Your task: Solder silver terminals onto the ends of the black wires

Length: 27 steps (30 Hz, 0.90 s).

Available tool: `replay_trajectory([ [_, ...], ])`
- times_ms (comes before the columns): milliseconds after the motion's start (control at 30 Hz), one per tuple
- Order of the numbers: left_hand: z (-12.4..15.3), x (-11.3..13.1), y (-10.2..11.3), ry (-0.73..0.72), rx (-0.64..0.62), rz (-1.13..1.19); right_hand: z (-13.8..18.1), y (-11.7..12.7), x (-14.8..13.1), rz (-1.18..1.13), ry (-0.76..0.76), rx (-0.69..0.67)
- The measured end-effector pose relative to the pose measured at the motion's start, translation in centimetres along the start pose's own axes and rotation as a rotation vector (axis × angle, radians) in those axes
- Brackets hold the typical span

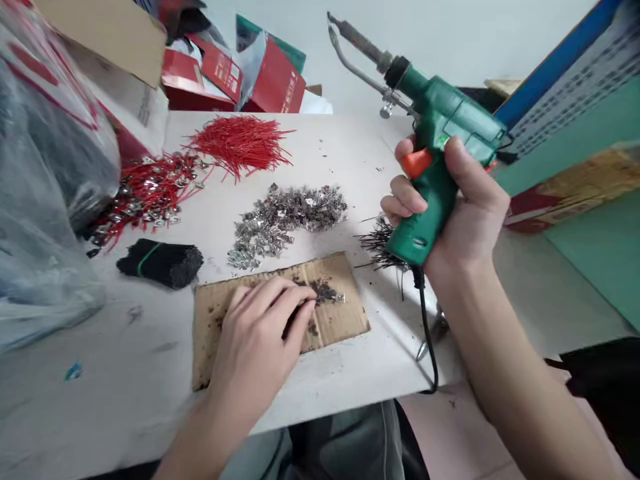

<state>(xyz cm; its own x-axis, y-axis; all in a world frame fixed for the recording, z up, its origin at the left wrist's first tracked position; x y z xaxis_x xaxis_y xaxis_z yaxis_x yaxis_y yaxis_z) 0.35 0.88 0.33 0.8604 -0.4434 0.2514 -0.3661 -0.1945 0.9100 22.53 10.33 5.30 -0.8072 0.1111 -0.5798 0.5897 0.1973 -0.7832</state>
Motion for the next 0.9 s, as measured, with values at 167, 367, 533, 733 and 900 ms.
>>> replay_trajectory([
  [167, 0.0, 0.2, 0.1, 0.012, -0.001, 0.002, 0.1, -0.1, -0.2, 0.075, 0.005, 0.054],
  [367, -0.1, 0.2, 0.1, 0.012, 0.005, 0.028, 0.0, 0.3, -0.3, 0.034, 0.006, 0.039],
  [533, 0.4, 0.1, 0.3, -0.012, 0.081, 0.039, -0.1, 0.1, -1.7, 0.003, 0.099, -0.002],
  [733, -0.9, 1.2, 1.8, 0.030, 0.113, 0.074, -0.4, 1.0, -4.8, -0.034, 0.339, 0.061],
  [900, -6.7, 4.7, 1.2, 0.031, 0.118, 0.113, -0.6, 2.5, -6.8, -0.246, 0.426, 0.086],
])
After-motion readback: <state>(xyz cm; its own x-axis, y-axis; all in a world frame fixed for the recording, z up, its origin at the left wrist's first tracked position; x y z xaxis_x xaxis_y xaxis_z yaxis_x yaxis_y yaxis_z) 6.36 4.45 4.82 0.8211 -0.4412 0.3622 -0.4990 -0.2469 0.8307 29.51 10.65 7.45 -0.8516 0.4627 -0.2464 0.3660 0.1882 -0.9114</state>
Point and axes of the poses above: each hand's wrist, its own z-axis away from the middle knuckle, its own y-axis out of the back of the hand, x = y × z, the point moved 1 cm from there along -z, towards the middle knuckle, and after that the axes turned 14 degrees about -z, right-handed, at the moved point
